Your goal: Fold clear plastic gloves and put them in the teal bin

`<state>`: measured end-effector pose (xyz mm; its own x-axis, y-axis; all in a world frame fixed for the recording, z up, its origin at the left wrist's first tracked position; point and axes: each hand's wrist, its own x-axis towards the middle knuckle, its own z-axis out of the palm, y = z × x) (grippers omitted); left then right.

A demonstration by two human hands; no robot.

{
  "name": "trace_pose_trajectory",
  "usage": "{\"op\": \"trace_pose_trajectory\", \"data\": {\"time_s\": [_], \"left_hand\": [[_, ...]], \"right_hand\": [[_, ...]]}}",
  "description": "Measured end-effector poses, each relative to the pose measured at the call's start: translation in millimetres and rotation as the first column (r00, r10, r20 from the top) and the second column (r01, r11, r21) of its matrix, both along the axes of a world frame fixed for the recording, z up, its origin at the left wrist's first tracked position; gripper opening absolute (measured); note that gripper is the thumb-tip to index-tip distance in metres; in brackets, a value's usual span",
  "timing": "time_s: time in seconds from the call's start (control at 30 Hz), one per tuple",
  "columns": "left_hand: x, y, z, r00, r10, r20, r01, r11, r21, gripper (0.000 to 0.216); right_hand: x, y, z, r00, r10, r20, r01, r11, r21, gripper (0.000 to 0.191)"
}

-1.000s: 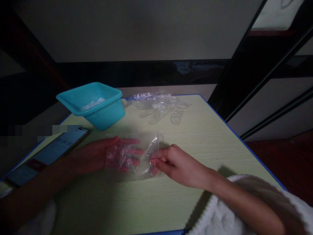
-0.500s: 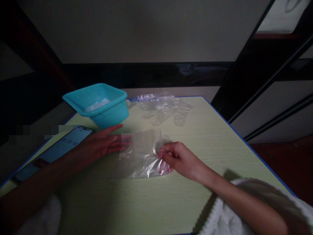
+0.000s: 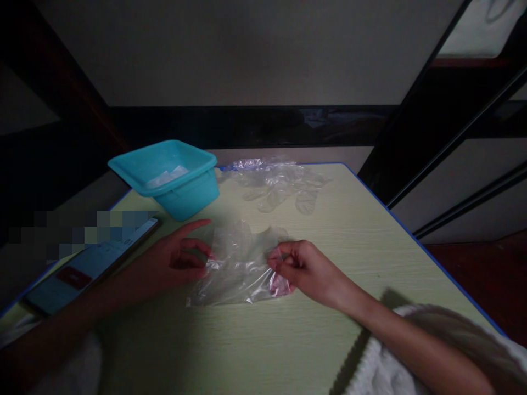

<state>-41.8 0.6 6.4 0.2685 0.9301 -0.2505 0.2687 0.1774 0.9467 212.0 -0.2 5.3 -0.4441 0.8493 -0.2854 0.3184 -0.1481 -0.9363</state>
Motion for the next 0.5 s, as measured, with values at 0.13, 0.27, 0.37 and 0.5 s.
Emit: {"op": "trace_pose_trajectory", "data": {"time_s": [0.13, 0.27, 0.37, 0.5], "left_hand": [[9, -6, -3.7, 0.997, 0.042, -0.062, -0.035, 0.992, 0.118, 0.077], [14, -7, -6.9, 0.992, 0.083, -0.100, -0.062, 0.979, 0.197, 0.069], [14, -7, -8.6, 0.991, 0.096, -0.098, -0.075, 0.977, 0.200, 0.068], [14, -7, -10.7, 0.993, 0.095, -0.070, -0.080, 0.977, 0.200, 0.066]], "right_hand": [[-1, 0, 0.2, 1.000, -0.015, 0.005, 0.015, 0.999, -0.044, 0.042], [2, -1, 2.5, 0.999, -0.055, -0.002, 0.054, 0.996, -0.067, 0.037], [4, 1, 4.3, 0.992, -0.126, -0.027, 0.125, 0.992, -0.033, 0.040], [4, 6, 3.6, 0.975, -0.205, -0.086, 0.209, 0.977, 0.048, 0.050]]}}
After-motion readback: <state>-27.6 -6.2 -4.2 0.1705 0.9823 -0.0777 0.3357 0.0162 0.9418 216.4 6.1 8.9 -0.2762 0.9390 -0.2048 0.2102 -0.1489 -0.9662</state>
